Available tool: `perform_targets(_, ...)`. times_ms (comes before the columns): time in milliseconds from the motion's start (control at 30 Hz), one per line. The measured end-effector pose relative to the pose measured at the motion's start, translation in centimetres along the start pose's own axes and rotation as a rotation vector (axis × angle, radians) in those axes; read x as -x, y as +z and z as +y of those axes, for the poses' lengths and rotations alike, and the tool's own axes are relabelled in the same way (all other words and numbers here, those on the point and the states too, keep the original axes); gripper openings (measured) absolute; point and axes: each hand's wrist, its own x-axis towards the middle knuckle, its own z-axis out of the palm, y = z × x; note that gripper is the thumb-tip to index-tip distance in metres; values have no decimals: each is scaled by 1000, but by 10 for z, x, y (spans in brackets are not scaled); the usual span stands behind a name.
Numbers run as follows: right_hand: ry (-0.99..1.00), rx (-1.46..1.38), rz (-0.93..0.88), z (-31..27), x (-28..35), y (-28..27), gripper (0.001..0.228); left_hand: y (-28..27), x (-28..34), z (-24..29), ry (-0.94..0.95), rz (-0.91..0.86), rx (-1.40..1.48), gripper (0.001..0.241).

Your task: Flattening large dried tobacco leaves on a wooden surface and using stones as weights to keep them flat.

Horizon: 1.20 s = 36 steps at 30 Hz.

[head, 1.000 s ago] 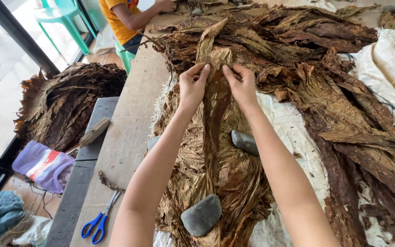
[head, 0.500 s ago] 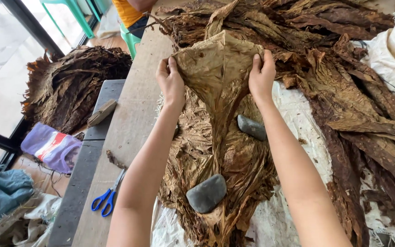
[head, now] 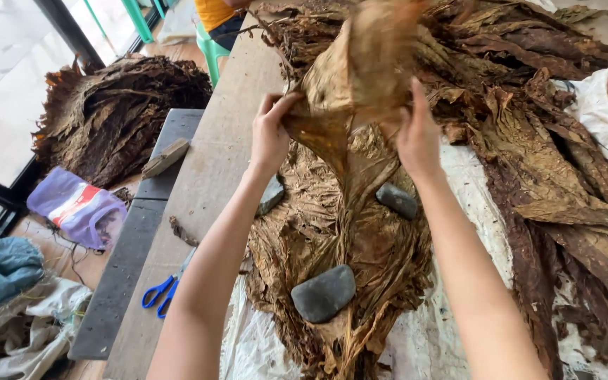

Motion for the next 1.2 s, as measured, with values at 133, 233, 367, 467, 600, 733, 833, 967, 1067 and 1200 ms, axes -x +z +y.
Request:
perform_targets(133,362,-85,-289,-42,23,10,81,40,53,-135,-465,-192,-93,62)
perform_targets(233,654,1,-463,7,45,40,67,45,61,-146,-701,-262,-80,78)
perform_targets(367,891,-172,-453,21,44,34,66,25,52,-122,-843,-157,153,83)
perform_targets(467,884,-200,-267,13,37,18,58,12,33,-79,-783,-97,218,75)
perform_targets(600,674,-83,-194,-4,28,11,49,6,29,-78,-742,-137,143,64)
perform_targets(733,758,-71,-317,6,46,23,49,7,48,-155,-796,-187,75,62)
perform_targets(833,879,-1,-520,27,44,42,57,3,49,-174,-812,-234,41,60)
perform_targets(967,548,273,-436,-20,-12,61,32,0,45,-185,-767,-436,-27,74)
perform_targets(1067,113,136,-466,-77,-26,102,44,-6,40,-183,-793,-498,26,78)
perform_targets(1200,-83,-8,-806,-101,5,164,52,-14,43,-186,-906,-444,134,72)
